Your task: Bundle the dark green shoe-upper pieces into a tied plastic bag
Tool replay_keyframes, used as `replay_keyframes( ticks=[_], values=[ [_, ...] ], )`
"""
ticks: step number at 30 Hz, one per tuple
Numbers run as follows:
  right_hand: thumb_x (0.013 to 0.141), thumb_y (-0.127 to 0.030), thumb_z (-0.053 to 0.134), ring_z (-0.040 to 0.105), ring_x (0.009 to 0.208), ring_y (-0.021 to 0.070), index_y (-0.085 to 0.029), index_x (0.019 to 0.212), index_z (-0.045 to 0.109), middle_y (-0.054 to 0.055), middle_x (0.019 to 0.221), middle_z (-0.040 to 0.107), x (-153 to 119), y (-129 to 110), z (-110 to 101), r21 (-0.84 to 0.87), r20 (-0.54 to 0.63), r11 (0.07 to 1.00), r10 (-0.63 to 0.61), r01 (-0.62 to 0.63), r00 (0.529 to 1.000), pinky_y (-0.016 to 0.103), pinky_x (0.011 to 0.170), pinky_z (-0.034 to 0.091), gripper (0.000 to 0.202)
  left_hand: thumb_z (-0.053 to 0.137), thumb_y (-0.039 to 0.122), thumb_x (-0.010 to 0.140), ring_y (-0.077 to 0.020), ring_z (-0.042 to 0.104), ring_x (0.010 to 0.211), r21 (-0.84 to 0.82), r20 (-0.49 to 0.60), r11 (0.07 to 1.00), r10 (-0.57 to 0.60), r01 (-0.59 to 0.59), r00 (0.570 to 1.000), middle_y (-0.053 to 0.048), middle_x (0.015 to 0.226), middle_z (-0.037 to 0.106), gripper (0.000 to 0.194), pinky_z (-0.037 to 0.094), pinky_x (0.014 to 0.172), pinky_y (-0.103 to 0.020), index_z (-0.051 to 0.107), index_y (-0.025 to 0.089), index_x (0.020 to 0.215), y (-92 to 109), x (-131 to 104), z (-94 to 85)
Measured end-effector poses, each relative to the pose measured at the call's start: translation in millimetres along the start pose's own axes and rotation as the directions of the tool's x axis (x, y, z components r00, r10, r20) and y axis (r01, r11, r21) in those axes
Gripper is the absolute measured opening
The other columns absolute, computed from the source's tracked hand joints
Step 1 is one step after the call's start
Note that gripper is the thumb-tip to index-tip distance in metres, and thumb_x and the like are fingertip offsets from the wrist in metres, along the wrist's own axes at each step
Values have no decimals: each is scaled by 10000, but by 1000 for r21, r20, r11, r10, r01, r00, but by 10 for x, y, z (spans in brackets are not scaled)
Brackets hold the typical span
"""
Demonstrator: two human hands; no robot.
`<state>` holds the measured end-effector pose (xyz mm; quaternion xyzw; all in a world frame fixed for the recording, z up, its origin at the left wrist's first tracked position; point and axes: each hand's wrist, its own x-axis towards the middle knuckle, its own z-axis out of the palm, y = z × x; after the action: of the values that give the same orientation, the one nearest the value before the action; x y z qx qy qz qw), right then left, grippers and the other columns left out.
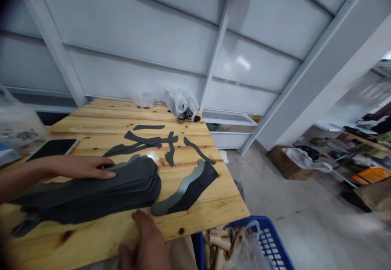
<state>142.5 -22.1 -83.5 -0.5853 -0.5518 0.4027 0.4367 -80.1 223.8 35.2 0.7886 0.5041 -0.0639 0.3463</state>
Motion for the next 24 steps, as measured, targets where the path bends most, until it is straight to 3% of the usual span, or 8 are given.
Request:
replay_keyframes(
  ticks=[2,4,6,8,12,17,21,24],
  values=[
    [728,-301,824,679,702,139,-324,1365,577,25,986,740,19,-103,63,355,194,914,135,-197,972,225,623,534,684,728,786,600,-356,688,1164,-17,40,1000,-1,2,999,-121,1224,747,769,563,1011,-394,780,231,1129,-11,41,18],
    [672,-365,866,682,687,111,-313,1282,586,12,1105,717,71,-286,118,613,385,701,139,-365,912,194,568,504,673,733,781,596,-360,683,1179,-26,64,1000,-7,8,998,-131,1266,729,791,576,1000,-392,770,230,1163,-17,63,29],
    [611,-341,896,728,854,135,-286,1183,587,21,1373,601,131,-505,145,736,428,519,141,-435,893,207,625,547,652,729,779,606,-377,635,1262,-23,73,999,-26,28,997,-143,1357,679,827,551,1047,-409,749,220,1215,-8,58,36],
    [617,-289,878,716,1027,168,-258,1142,570,36,1437,537,180,-692,145,773,419,434,199,-463,886,217,678,570,610,734,780,607,-383,578,1337,-17,95,999,-37,39,995,-147,1437,621,862,530,1072,-404,723,221,1263,21,30,45],
    [639,-286,855,651,1148,205,-224,1025,548,60,1255,606,231,-831,143,803,400,357,269,-477,876,237,714,574,497,746,754,613,-336,608,1300,-16,152,1000,10,-8,988,-124,1415,638,841,539,1015,-324,703,246,1282,109,-56,94],
    [726,-448,842,471,1410,267,-230,939,493,56,1440,502,243,-783,197,814,429,274,311,-512,848,335,774,609,464,727,753,617,-357,607,1291,18,-13,1000,14,-14,1000,-137,1381,660,843,520,1055,-379,716,203,1256,188,-124,221],
    [687,-403,858,477,1378,280,-235,1042,553,59,1481,466,231,-793,184,830,432,219,330,-513,839,377,782,618,497,762,755,578,-397,485,1424,25,23,1000,10,-11,1000,-169,1544,508,1016,405,1200,-450,623,164,1393,248,-162,267],
    [695,-294,811,525,1270,233,-222,1053,589,44,1455,491,231,-826,140,834,450,189,312,-519,837,350,787,611,427,825,702,530,-387,514,1402,-21,77,1000,6,-5,997,-162,1537,517,1087,452,1166,-426,572,169,1442,287,-206,244]
  ],
)
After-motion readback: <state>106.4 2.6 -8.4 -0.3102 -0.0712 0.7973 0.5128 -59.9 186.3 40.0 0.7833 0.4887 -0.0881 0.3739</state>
